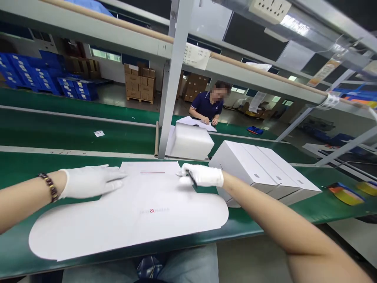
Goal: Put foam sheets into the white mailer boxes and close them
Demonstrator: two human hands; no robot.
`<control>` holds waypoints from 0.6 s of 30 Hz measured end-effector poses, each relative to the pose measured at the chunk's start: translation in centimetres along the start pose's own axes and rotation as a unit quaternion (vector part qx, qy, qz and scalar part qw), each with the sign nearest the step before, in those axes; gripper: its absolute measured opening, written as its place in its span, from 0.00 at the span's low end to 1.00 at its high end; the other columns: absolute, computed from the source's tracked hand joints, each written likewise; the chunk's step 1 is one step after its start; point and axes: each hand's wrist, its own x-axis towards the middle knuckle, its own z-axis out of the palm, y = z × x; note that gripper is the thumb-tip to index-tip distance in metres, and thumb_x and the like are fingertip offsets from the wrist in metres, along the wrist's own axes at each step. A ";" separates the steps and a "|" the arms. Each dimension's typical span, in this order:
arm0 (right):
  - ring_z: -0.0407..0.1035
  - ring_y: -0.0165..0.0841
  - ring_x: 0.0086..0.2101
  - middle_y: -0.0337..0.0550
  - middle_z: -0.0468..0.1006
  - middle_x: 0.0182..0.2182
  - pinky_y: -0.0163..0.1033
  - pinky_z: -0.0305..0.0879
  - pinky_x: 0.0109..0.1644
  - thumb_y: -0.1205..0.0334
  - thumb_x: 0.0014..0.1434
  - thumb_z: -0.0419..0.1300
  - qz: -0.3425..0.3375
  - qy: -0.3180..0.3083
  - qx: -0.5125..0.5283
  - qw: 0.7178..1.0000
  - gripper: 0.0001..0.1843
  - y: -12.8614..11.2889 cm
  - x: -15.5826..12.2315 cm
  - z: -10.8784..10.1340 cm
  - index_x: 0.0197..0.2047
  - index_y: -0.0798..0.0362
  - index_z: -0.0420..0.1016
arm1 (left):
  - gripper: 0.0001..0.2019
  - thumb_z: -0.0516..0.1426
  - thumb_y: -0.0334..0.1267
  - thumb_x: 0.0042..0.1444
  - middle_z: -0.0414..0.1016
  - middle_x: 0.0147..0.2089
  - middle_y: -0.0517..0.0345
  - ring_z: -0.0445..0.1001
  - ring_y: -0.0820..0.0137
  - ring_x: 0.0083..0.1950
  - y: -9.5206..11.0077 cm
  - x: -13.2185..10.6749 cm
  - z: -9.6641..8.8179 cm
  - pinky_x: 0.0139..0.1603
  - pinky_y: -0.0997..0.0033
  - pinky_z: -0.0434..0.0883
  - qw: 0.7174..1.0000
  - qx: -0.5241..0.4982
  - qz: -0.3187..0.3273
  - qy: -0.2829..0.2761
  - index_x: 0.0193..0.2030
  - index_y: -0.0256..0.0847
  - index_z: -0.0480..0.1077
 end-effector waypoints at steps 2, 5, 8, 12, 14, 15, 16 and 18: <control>0.71 0.37 0.38 0.42 0.76 0.34 0.44 0.69 0.44 0.37 0.47 0.66 -0.070 -0.122 -0.067 0.988 0.31 -1.2 -1.4 1.2 0.46 0.53 0.71 | 0.30 0.48 0.58 0.59 0.60 0.69 0.54 0.59 0.48 0.68 1.3 -1.2 2.0 0.66 0.42 0.56 0.991 0.077 0.103 0.044 0.66 0.52 0.62; 0.65 0.45 0.48 0.50 0.74 0.43 0.53 0.64 0.53 0.42 0.49 0.67 -0.168 -0.139 -0.160 0.963 0.31 -1.7 -4.2 4.8 0.48 0.55 0.69 | 0.31 0.50 0.58 0.60 0.63 0.67 0.45 0.62 0.50 0.66 2.7 -2.5 7.3 0.66 0.48 0.56 0.926 0.172 0.236 0.238 0.65 0.43 0.64; 0.62 0.46 0.48 0.54 0.70 0.47 0.55 0.63 0.52 0.43 0.48 0.68 -0.194 -0.074 -0.179 0.962 0.24 -0.9 -6.0 7.6 0.35 0.53 0.68 | 0.30 0.53 0.58 0.58 0.69 0.62 0.46 0.62 0.50 0.64 2.8 -2.7 11.1 0.68 0.51 0.48 0.876 0.226 0.266 0.332 0.61 0.41 0.69; 0.62 0.48 0.50 0.55 0.70 0.47 0.56 0.62 0.52 0.40 0.36 0.72 -0.186 -0.059 -0.161 0.967 0.33 0.4 -5.7 8.5 0.36 0.52 0.66 | 0.33 0.53 0.63 0.55 0.70 0.61 0.45 0.58 0.48 0.65 2.4 -1.6 11.6 0.68 0.49 0.46 0.886 0.208 0.258 0.325 0.60 0.42 0.70; 0.58 0.55 0.55 0.61 0.67 0.54 0.62 0.56 0.58 0.36 0.29 0.72 -0.175 -0.070 -0.178 0.966 0.40 0.8 -4.7 8.5 0.39 0.53 0.67 | 0.38 0.52 0.69 0.51 0.68 0.62 0.42 0.58 0.45 0.65 2.8 -0.4 11.0 0.67 0.45 0.47 0.911 0.179 0.225 0.295 0.60 0.44 0.70; 0.55 0.58 0.58 0.64 0.65 0.57 0.65 0.52 0.61 0.35 0.28 0.73 -0.165 -0.079 -0.196 0.963 0.43 1.0 -4.1 8.6 0.41 0.54 0.67 | 0.41 0.52 0.71 0.49 0.67 0.63 0.41 0.58 0.43 0.66 3.1 0.4 10.8 0.67 0.42 0.47 0.925 0.169 0.202 0.273 0.60 0.44 0.70; 0.52 0.60 0.60 0.66 0.62 0.60 0.67 0.48 0.62 0.36 0.27 0.73 -0.152 -0.089 -0.219 0.960 0.44 1.2 -3.4 8.7 0.43 0.55 0.68 | 0.42 0.53 0.72 0.47 0.66 0.64 0.40 0.57 0.42 0.66 3.4 1.2 10.5 0.67 0.41 0.47 0.938 0.164 0.180 0.248 0.61 0.45 0.69; 0.49 0.63 0.63 0.70 0.58 0.63 0.68 0.44 0.64 0.44 0.30 0.76 -0.121 -0.105 -0.264 0.951 0.43 1.6 -1.9 9.0 0.45 0.58 0.69 | 0.42 0.57 0.69 0.46 0.63 0.66 0.38 0.56 0.39 0.67 4.1 3.1 10.0 0.66 0.39 0.47 0.953 0.170 0.147 0.204 0.64 0.44 0.66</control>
